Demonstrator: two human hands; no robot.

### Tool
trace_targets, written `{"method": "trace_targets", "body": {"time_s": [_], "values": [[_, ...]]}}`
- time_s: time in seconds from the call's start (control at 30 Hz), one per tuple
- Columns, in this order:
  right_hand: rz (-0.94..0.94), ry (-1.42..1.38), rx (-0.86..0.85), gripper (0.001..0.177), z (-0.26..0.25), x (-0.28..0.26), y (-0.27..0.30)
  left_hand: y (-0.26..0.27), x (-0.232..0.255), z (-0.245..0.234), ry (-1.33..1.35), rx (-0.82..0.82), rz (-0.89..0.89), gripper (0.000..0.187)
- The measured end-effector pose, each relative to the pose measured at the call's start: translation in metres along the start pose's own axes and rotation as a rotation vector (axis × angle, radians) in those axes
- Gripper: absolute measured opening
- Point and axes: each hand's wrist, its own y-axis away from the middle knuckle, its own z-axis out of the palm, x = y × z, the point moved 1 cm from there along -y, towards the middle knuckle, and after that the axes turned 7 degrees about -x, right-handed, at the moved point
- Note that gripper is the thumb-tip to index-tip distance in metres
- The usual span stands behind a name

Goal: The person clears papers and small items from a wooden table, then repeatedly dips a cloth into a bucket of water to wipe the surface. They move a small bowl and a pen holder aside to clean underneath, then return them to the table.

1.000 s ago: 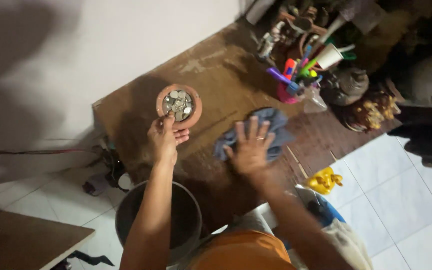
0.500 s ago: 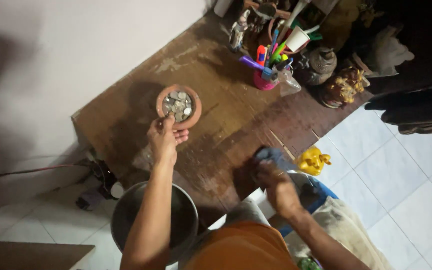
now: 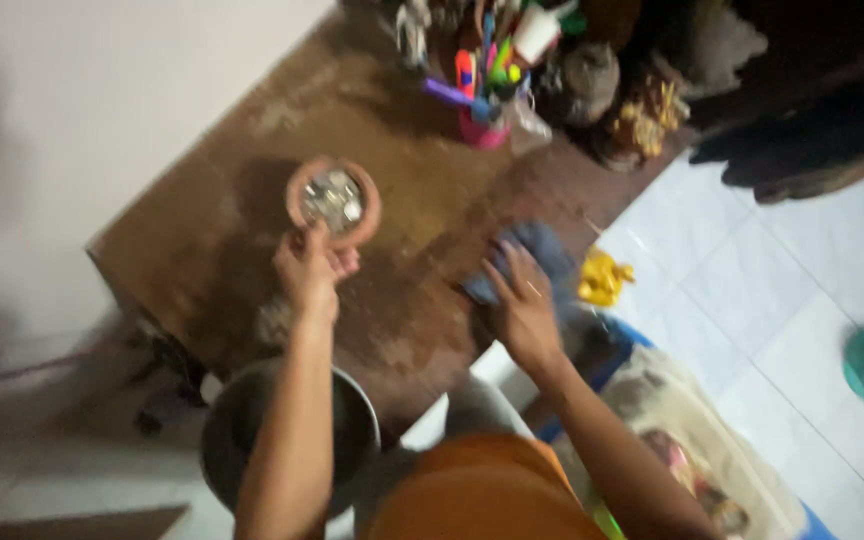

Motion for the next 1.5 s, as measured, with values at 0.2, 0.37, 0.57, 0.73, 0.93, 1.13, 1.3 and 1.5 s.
{"method": "trace_targets", "body": {"time_s": [0.2,0.37,0.57,0.73,0.93,1.13,1.3,1.5], "values": [[0.425,-0.350,0.333,0.063,-0.034,0.025,0.016,-0.003,-0.026,0.008,-0.025,-0.017,-0.012,0.042],[-0.039,0.054,0.145,0.061,-0.011,0.041,-0.089,-0.009,-0.053,0.021,0.004,-0.064,-0.079,0.043],[0.149,-0.097,0.316,0.078,-0.017,0.115,0.001,-0.014,-0.069,0.043,0.003,-0.055,-0.134,0.043],[0.493,-0.592,0.442,0.063,-0.031,0.130,0.006,-0.018,-0.080,0.049,0.027,-0.050,-0.157,0.043],[0.129,-0.201,0.226,0.064,-0.021,0.117,-0.042,-0.015,-0.075,0.050,-0.038,-0.110,-0.139,0.052],[0.154,-0.426,0.223,0.066,-0.100,0.072,-0.011,0.006,-0.049,0.034,-0.281,-0.284,-0.124,0.069],[0.313,-0.400,0.272,0.061,-0.146,-0.022,-0.002,0.000,-0.019,-0.008,-0.977,-0.195,0.037,0.071],[-0.292,-0.490,0.026,0.067,-0.066,-0.101,-0.045,0.030,0.014,-0.081,-1.403,-0.182,0.252,0.045]]}}
